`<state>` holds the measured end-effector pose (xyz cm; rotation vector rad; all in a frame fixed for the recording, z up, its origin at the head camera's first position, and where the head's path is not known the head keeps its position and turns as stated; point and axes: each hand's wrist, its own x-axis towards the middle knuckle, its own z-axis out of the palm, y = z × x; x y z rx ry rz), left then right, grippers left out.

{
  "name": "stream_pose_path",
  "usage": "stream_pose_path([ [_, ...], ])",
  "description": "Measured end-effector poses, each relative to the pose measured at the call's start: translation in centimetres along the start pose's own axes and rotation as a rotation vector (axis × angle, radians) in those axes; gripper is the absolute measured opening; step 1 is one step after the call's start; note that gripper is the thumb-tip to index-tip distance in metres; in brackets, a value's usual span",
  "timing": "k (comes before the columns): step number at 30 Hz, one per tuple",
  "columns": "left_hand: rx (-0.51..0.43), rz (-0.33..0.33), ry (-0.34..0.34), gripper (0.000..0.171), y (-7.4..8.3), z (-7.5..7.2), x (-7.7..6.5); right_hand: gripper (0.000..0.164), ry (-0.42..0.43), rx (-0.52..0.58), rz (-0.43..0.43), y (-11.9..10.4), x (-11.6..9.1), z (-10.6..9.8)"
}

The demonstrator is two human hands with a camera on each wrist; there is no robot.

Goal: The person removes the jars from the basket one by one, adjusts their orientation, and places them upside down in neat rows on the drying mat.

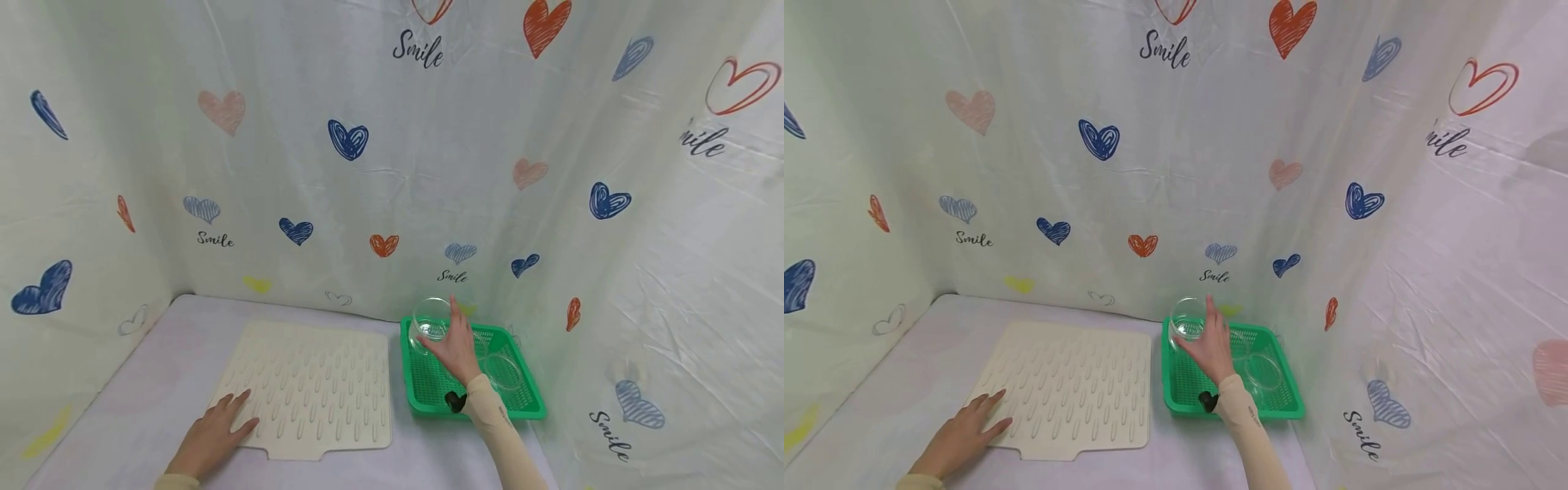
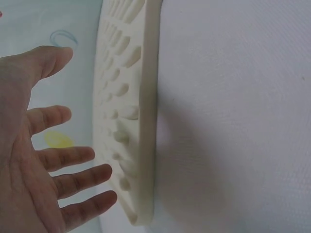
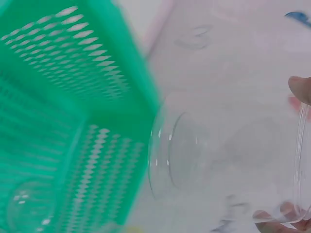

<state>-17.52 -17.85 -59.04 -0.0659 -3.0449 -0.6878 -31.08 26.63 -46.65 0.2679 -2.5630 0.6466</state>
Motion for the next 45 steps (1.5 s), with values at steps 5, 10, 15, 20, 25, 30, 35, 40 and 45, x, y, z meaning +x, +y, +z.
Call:
stream_pose_path([
  [5,-0.005,-0.001,-0.007,0.076,0.1,-0.4,0.1,0.116,0.053,0.005,-0.134,-3.6,0.2,-1.8],
  [10,-0.026,0.023,0.012,0.077,0.5,-0.8,0.3,0.116,0.089,-0.016,-0.309,-7.0,-0.2,-3.1],
  [15,-0.162,0.065,0.003,0.078,2.5,-1.6,0.7,0.113,0.107,-0.056,-0.458,-9.6,-1.0,-3.6],
  [20,-0.295,0.126,0.008,0.074,6.8,-3.0,1.7,0.108,0.105,-0.204,-0.593,-11.5,-1.9,-2.8],
  [25,-0.403,0.210,0.027,0.081,12.2,-4.5,2.6,0.108,0.070,-0.411,-0.692,-13.2,-3.2,-1.7],
  [30,-0.418,0.304,0.066,0.090,15.8,-5.0,3.0,0.115,0.025,-0.504,-0.744,-14.8,-4.3,-1.1],
  [35,-0.405,0.356,0.096,0.095,17.0,-4.7,3.4,0.121,-0.016,-0.556,-0.766,-15.4,-5.2,-0.8],
  [40,-0.377,0.385,0.111,0.100,17.3,-4.3,3.7,0.123,-0.074,-0.541,-0.780,-15.5,-6.1,-0.3],
  [45,-0.418,0.423,0.113,0.096,17.2,-3.9,3.9,0.122,-0.091,-0.530,-0.795,-15.1,-6.5,0.2],
])
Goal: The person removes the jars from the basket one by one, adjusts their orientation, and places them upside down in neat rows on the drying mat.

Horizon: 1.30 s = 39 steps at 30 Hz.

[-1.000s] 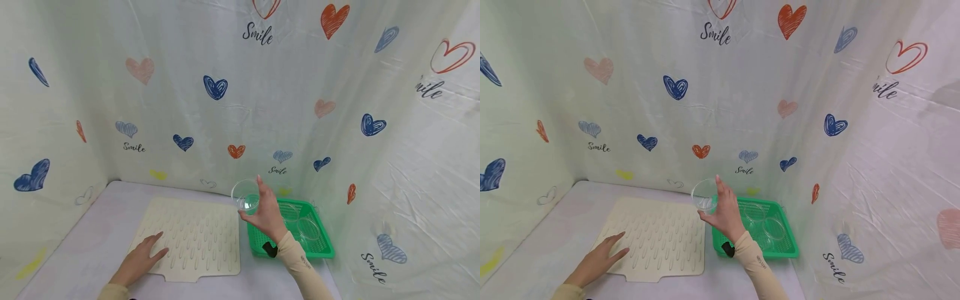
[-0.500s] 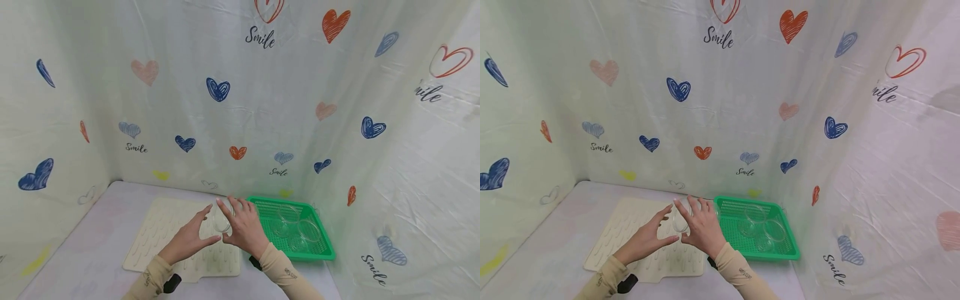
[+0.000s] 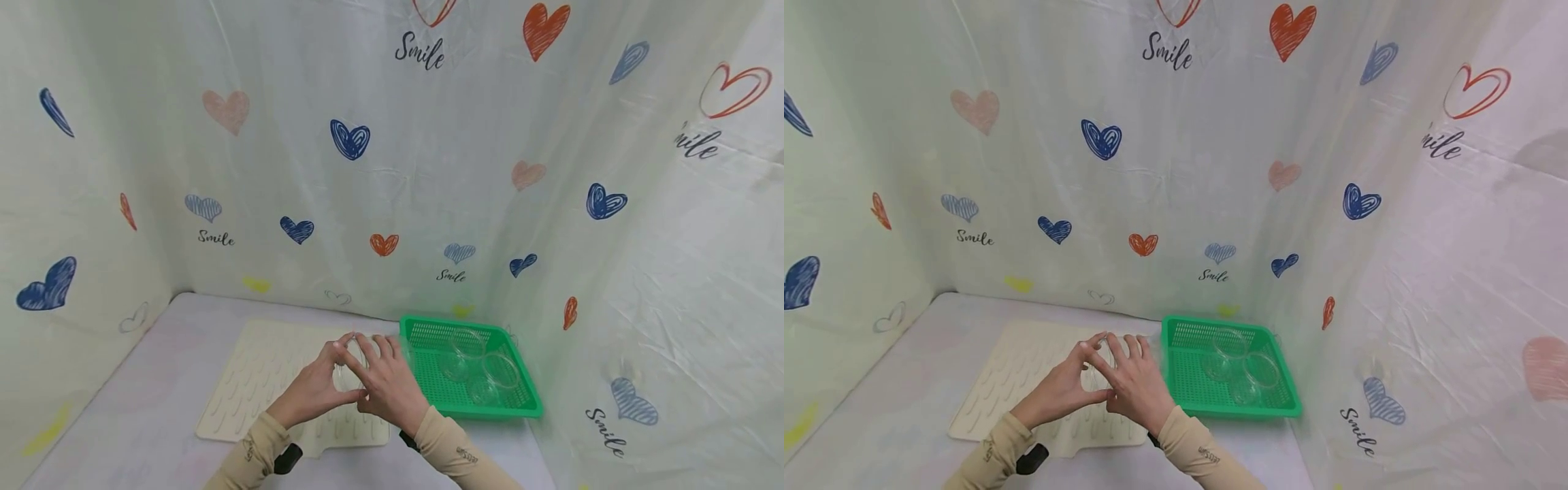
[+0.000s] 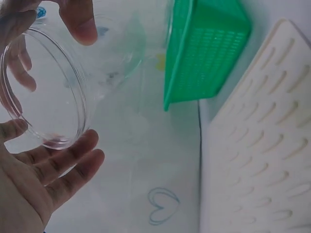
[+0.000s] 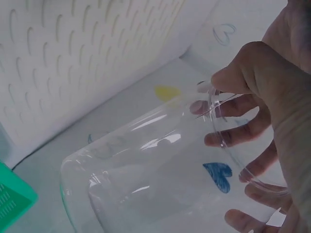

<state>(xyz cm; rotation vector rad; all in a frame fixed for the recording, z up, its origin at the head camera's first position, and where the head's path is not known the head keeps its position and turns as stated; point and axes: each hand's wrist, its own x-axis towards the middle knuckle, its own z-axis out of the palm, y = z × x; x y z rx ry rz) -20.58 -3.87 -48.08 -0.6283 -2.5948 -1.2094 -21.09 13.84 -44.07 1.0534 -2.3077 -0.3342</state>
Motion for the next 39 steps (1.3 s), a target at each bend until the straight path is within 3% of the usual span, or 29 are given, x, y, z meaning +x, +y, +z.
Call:
stream_pose_path([
  [6,-0.050,-0.010,0.036,0.095,-0.9,-0.7,-0.4,0.110,0.055,0.163,0.046,0.7,-0.1,-0.3],
  [11,-0.033,-0.031,0.076,0.096,-1.5,-1.8,-0.8,0.104,0.090,0.482,0.234,2.5,-0.5,-1.6],
  [17,-0.029,-0.027,0.125,0.097,-1.6,-2.9,-1.2,0.084,0.094,1.115,0.620,4.9,-0.9,-2.1],
  [21,-0.051,-0.015,0.139,0.098,-1.3,-3.2,-1.3,0.071,-0.027,1.649,0.847,5.0,-1.5,-0.3],
  [25,-0.066,-0.013,0.114,0.100,-1.4,-3.2,-1.4,0.081,-0.245,2.138,0.948,3.9,-2.1,1.9],
  [28,-0.067,-0.024,0.090,0.099,-1.4,-3.1,-1.6,0.089,-0.330,2.372,0.948,2.8,-2.1,2.9],
  [33,-0.069,-0.028,0.094,0.099,-1.5,-3.1,-1.8,0.090,-0.317,2.505,0.983,1.8,-1.9,3.4],
  [39,-0.049,-0.056,0.086,0.100,-2.1,-3.0,-2.2,0.085,-0.255,2.456,0.998,1.5,-1.3,3.8],
])
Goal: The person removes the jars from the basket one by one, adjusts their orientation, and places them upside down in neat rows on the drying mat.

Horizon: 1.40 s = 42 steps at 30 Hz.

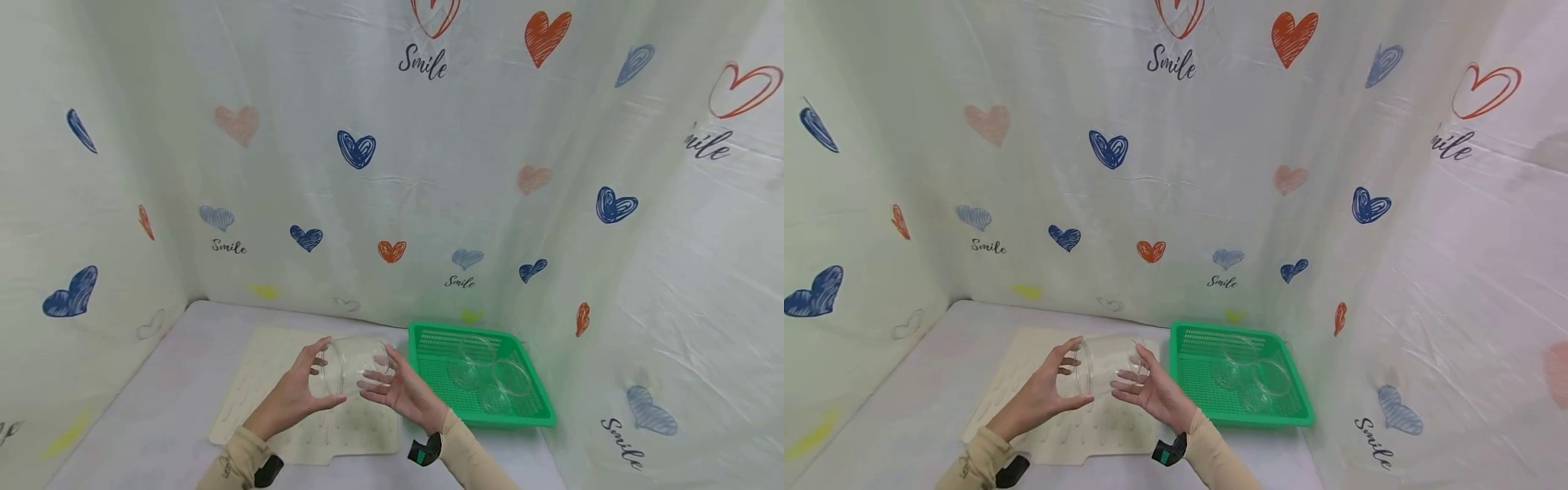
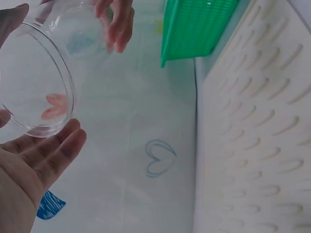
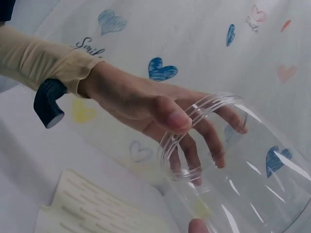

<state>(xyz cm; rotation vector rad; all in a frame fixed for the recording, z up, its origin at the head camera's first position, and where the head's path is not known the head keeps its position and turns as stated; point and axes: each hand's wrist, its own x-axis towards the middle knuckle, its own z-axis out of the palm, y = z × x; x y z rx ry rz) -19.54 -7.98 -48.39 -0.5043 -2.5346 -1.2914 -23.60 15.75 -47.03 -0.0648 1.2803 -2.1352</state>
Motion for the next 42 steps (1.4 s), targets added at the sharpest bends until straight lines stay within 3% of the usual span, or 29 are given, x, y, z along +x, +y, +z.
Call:
stream_pose_path([
  [4,-0.009,-0.098,-0.029,0.103,-1.5,-0.5,-0.9,0.078,0.029,-0.203,-0.069,0.3,1.5,0.9],
  [7,0.024,-0.168,-0.059,0.100,-3.3,-1.0,-2.1,0.074,0.100,-0.381,-0.149,0.4,3.1,1.8],
  [12,0.227,-0.254,-0.142,0.086,-7.1,-1.5,-5.7,0.082,0.290,-0.555,-0.303,1.1,6.4,2.9],
  [15,0.370,-0.286,-0.195,0.073,-9.4,-1.3,-8.1,0.086,0.374,-0.715,-0.382,1.8,8.4,3.6],
  [18,0.415,-0.331,-0.237,0.067,-11.2,-0.8,-9.8,0.085,0.410,-0.883,-0.451,2.5,10.8,4.3],
  [21,0.403,-0.355,-0.252,0.068,-12.5,-0.2,-10.7,0.084,0.424,-1.014,-0.504,3.3,13.2,4.9],
  [27,0.434,-0.345,-0.230,0.074,-13.5,0.6,-11.3,0.083,0.415,-1.135,-0.523,5.2,17.2,5.9],
  [32,0.460,-0.416,-0.259,0.081,-13.6,0.4,-11.6,0.080,0.396,-1.223,-0.512,7.1,19.7,6.7],
  [42,0.545,-0.441,-0.244,0.084,-14.1,-0.8,-12.2,0.075,0.293,-1.332,-0.454,9.5,22.1,8.8],
])
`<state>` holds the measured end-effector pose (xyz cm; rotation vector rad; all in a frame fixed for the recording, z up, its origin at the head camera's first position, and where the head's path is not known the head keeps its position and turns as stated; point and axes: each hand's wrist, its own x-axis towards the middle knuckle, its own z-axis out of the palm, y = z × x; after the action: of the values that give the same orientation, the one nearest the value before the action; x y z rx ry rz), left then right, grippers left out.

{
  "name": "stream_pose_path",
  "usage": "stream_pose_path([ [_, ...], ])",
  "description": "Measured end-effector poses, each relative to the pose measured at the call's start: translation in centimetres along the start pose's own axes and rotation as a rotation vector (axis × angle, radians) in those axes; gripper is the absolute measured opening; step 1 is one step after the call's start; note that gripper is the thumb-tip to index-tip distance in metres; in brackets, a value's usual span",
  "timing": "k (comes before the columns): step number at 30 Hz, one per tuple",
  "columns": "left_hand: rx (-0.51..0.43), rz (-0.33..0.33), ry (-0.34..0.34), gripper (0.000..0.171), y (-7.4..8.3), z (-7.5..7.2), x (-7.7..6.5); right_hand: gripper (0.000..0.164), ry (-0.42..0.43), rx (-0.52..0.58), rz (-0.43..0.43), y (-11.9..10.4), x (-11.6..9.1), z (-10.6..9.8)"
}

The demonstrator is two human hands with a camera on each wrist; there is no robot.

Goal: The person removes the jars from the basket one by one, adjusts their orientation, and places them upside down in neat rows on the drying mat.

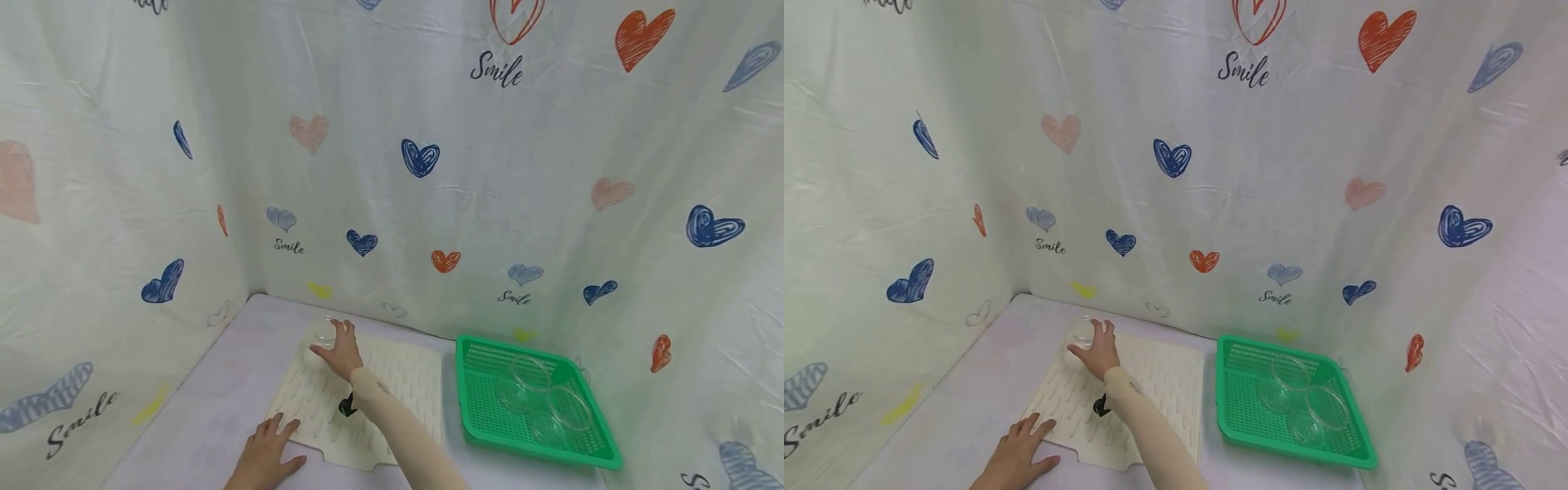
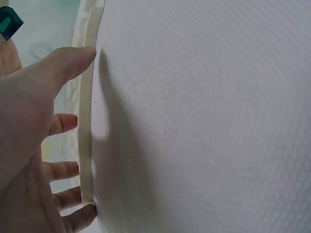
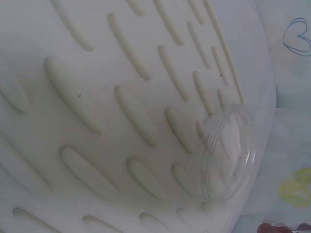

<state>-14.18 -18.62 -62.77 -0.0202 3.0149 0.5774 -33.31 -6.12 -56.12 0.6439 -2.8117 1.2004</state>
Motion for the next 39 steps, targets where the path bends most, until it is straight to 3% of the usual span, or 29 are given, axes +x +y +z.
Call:
stream_pose_path([
  [10,0.015,0.045,-0.062,0.086,1.0,0.0,1.0,0.078,-0.026,-0.122,0.014,1.2,-1.4,-2.1],
  [17,0.076,0.115,0.016,0.079,1.0,-0.8,1.3,0.080,0.000,-0.142,0.014,1.5,-2.5,-3.9],
  [22,0.100,0.151,0.075,0.072,1.1,-1.6,1.6,0.078,0.039,-0.120,-0.001,1.5,-4.4,-6.2],
  [31,0.134,0.086,0.139,0.066,-0.8,-3.2,1.1,0.070,0.113,-0.076,-0.077,2.5,-8.5,-10.7],
  [39,0.107,0.048,0.043,0.071,-2.2,-4.0,0.5,0.063,0.267,0.041,-0.038,7.4,-12.8,-16.8],
])
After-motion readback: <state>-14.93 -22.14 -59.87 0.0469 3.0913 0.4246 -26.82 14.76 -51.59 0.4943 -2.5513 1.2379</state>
